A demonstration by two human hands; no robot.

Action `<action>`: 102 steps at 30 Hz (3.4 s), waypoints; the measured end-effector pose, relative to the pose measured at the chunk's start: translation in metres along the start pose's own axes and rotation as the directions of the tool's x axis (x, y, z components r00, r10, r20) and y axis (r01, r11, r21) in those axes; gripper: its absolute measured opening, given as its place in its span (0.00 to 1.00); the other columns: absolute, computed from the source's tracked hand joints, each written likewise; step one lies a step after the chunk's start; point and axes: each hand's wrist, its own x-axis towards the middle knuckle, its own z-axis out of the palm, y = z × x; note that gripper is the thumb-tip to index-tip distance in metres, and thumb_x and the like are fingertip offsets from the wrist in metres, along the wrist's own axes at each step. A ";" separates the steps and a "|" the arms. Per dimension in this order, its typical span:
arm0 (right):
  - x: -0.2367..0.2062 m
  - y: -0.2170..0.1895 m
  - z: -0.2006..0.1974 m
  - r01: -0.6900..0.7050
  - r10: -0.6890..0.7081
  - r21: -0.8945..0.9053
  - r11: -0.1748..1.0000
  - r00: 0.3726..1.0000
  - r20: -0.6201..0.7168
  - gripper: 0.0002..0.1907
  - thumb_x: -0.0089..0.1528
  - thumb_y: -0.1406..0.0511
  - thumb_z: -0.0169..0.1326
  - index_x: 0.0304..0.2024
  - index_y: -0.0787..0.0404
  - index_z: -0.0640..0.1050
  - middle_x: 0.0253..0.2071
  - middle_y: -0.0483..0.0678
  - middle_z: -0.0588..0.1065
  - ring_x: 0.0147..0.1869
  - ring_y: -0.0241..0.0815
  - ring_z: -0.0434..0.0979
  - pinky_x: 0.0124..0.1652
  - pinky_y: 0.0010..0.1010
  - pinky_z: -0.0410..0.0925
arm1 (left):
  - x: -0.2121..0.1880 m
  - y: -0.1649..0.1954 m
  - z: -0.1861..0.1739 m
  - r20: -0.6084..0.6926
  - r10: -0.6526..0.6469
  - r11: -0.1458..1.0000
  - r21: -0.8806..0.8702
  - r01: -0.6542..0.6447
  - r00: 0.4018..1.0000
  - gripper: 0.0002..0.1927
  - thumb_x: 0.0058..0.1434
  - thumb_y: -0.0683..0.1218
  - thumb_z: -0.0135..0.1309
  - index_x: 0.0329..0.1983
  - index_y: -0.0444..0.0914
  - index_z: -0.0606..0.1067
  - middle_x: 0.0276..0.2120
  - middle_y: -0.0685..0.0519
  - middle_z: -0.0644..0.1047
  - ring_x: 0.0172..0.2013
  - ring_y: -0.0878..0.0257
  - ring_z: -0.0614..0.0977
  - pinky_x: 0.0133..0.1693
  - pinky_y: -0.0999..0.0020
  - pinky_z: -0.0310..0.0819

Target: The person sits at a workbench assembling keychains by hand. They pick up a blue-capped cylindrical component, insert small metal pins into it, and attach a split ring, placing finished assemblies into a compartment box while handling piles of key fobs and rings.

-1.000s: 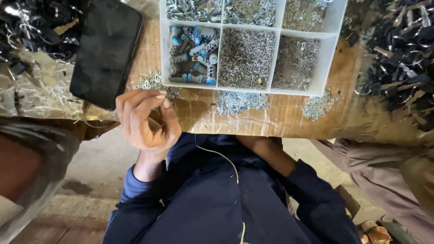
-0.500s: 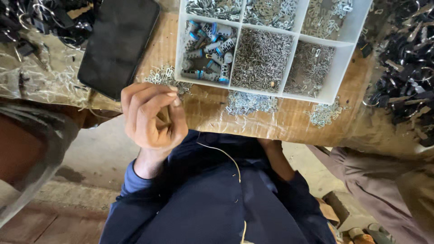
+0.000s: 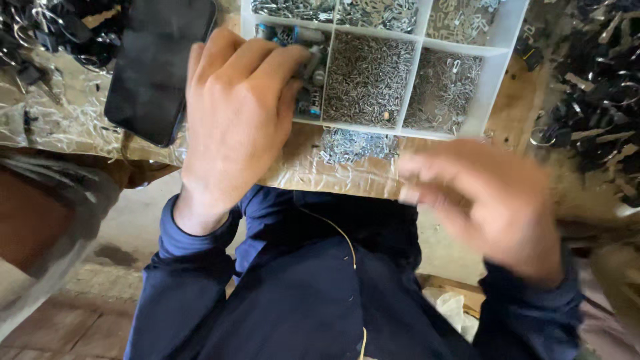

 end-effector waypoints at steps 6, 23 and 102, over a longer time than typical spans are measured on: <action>0.061 0.047 0.004 0.157 -0.111 0.325 0.933 0.981 -0.157 0.08 0.79 0.70 0.53 0.55 0.73 0.74 0.45 0.58 0.79 0.48 0.39 0.85 0.44 0.23 0.82 | 0.009 0.008 -0.001 -0.047 0.003 1.000 0.011 -0.003 0.999 0.15 0.57 0.34 0.63 0.48 0.37 0.80 0.42 0.51 0.79 0.44 0.50 0.75 0.49 0.56 0.69; 0.047 0.043 0.013 -0.104 0.330 0.733 0.672 0.928 -0.171 0.10 0.72 0.73 0.56 0.55 0.67 0.75 0.49 0.55 0.80 0.50 0.38 0.84 0.49 0.26 0.81 | 0.050 0.046 0.001 0.070 0.103 0.995 -0.023 -0.102 0.992 0.11 0.58 0.43 0.70 0.40 0.37 0.80 0.38 0.52 0.77 0.40 0.51 0.74 0.44 0.57 0.69; 0.059 0.036 0.017 0.039 0.034 0.303 0.952 0.972 -0.232 0.13 0.64 0.80 0.59 0.51 0.71 0.76 0.51 0.60 0.77 0.48 0.43 0.84 0.43 0.23 0.78 | 0.025 0.036 0.025 -0.184 -0.046 0.909 -0.416 -0.035 0.982 0.14 0.62 0.38 0.73 0.42 0.36 0.76 0.38 0.53 0.79 0.38 0.58 0.76 0.39 0.65 0.70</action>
